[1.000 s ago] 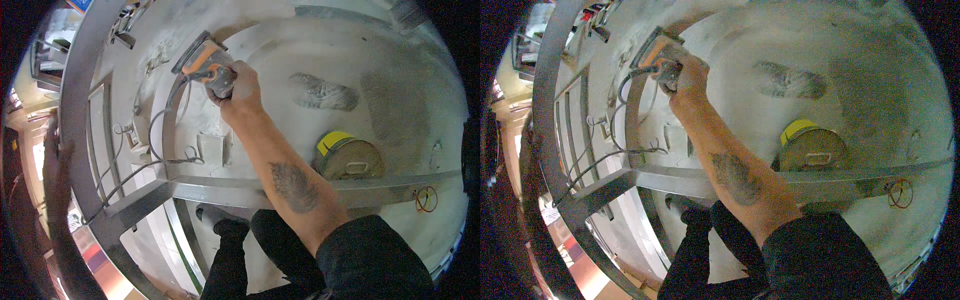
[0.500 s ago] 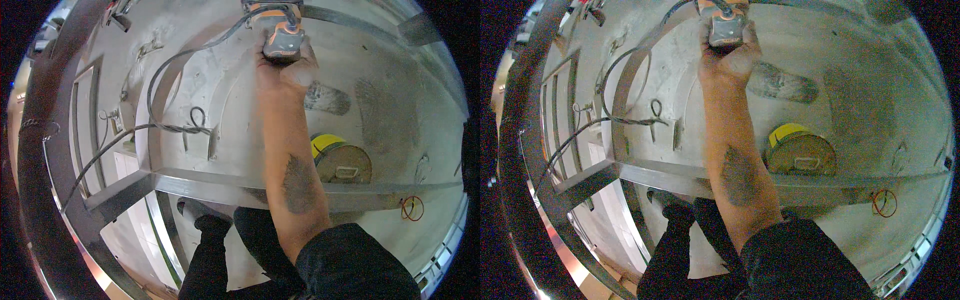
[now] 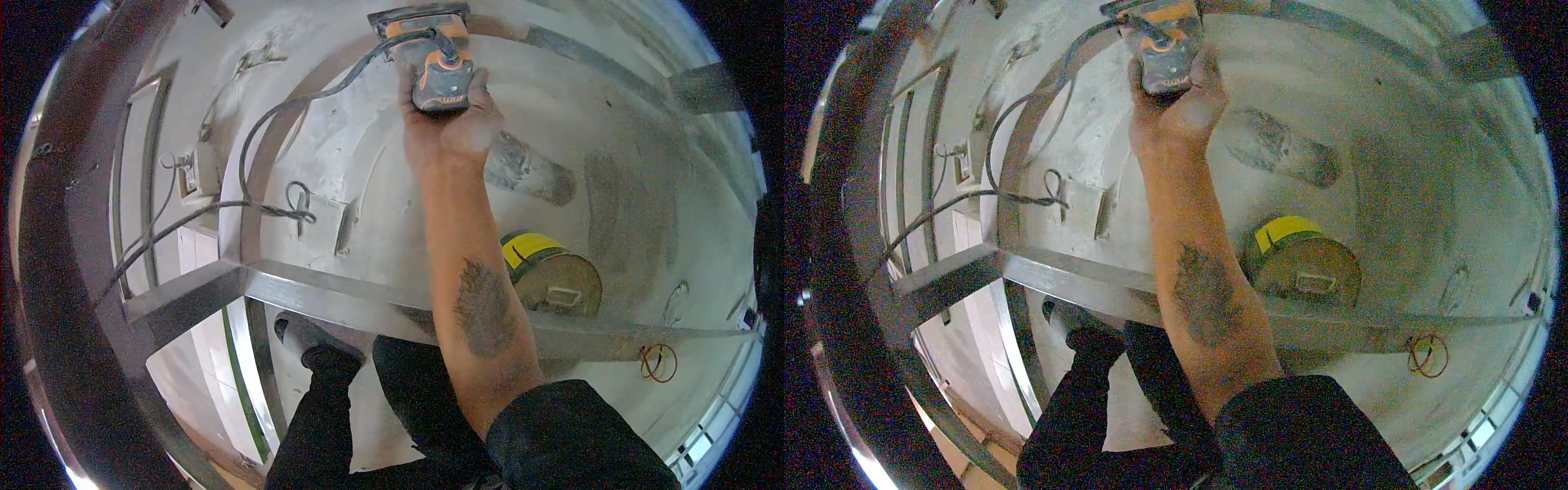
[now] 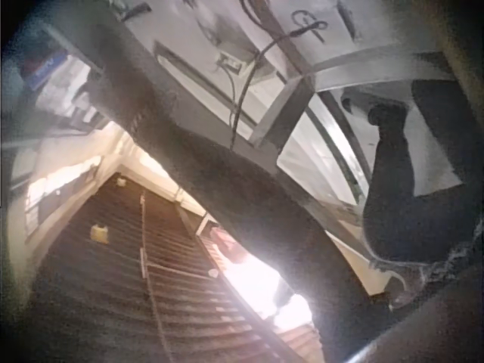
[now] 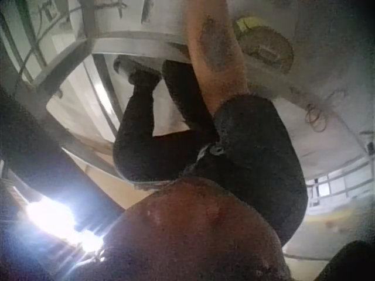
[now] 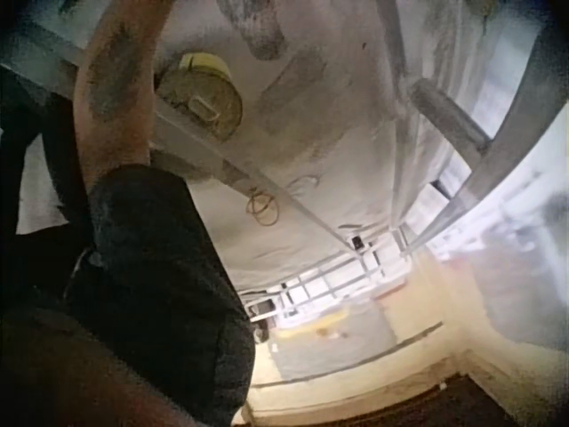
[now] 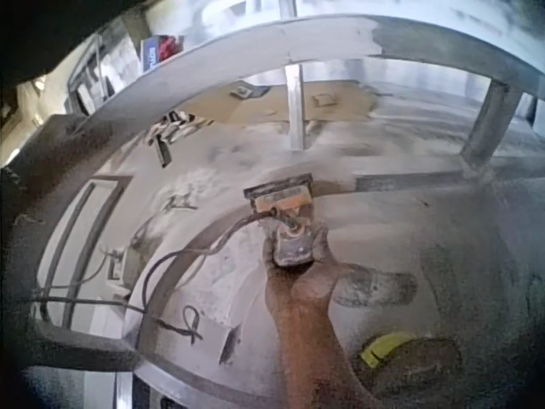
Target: The person sands various sections of a curved metal frame using an electric sander.
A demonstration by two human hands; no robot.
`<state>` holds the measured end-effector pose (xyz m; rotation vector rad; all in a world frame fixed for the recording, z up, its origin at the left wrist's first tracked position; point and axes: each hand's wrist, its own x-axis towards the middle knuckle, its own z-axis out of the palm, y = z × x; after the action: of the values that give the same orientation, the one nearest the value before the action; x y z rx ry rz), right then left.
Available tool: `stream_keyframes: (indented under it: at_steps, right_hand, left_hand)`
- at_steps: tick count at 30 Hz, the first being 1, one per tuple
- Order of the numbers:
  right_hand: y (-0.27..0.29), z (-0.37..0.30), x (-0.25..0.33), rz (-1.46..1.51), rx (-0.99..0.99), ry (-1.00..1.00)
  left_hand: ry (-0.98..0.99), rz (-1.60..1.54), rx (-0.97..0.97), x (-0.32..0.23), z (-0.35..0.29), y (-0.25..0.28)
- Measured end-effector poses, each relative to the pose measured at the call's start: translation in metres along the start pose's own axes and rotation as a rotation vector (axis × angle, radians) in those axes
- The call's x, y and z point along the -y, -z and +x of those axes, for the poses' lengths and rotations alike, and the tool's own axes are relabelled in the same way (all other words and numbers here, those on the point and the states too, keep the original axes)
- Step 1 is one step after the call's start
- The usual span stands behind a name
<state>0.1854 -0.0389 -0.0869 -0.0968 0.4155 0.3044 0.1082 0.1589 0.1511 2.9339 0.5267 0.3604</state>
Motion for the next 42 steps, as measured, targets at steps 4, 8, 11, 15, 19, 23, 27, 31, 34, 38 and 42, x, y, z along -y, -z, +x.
stream_keyframes:
  at_steps: [4, 8, 11, 15, 19, 23, 27, 31, 34, 38, 42]
  right_hand:
    - [0.004, -0.002, -0.014, -0.028, -0.029, -0.108]
    - [-0.005, -0.022, -0.036, -0.137, -0.071, -0.139]
    - [0.012, -0.019, -0.026, -0.246, -0.115, -0.129]
    - [0.009, -0.029, -0.034, -0.292, -0.167, -0.206]
    - [-0.002, -0.043, -0.042, -0.332, -0.274, -0.259]
    - [-0.003, -0.049, -0.048, -0.345, -0.268, -0.281]
    - [0.003, -0.039, -0.044, -0.321, -0.229, -0.279]
    - [0.013, -0.025, -0.040, -0.249, -0.227, -0.257]
    - [0.016, -0.009, -0.032, -0.133, -0.190, -0.256]
    - [0.009, -0.002, -0.014, -0.045, -0.238, -0.159]
    - [0.005, 0.001, -0.008, 0.002, -0.250, -0.131]
  left_hand:
    - [-0.086, 0.033, -0.059, 0.001, -0.004, 0.000]
    - [-0.710, 0.459, -0.087, 0.023, 0.016, 0.027]
    - [-0.255, 0.087, -0.199, -0.009, -0.014, -0.016]
    - [-0.240, 0.285, -0.069, 0.069, 0.030, -0.008]
    - [-0.082, 0.059, -0.084, 0.051, 0.028, 0.001]
    - [-0.044, 0.041, -0.098, 0.047, 0.027, 0.003]
    - [0.061, -0.187, -0.073, 0.028, 0.020, 0.001]
    - [0.068, -0.291, -0.083, 0.054, 0.024, 0.000]
    - [0.037, -0.431, -0.084, 0.068, 0.029, -0.002]
    - [0.141, -0.421, -0.025, 0.056, 0.021, 0.003]
    - [-0.022, -0.266, -0.064, 0.053, 0.020, 0.007]
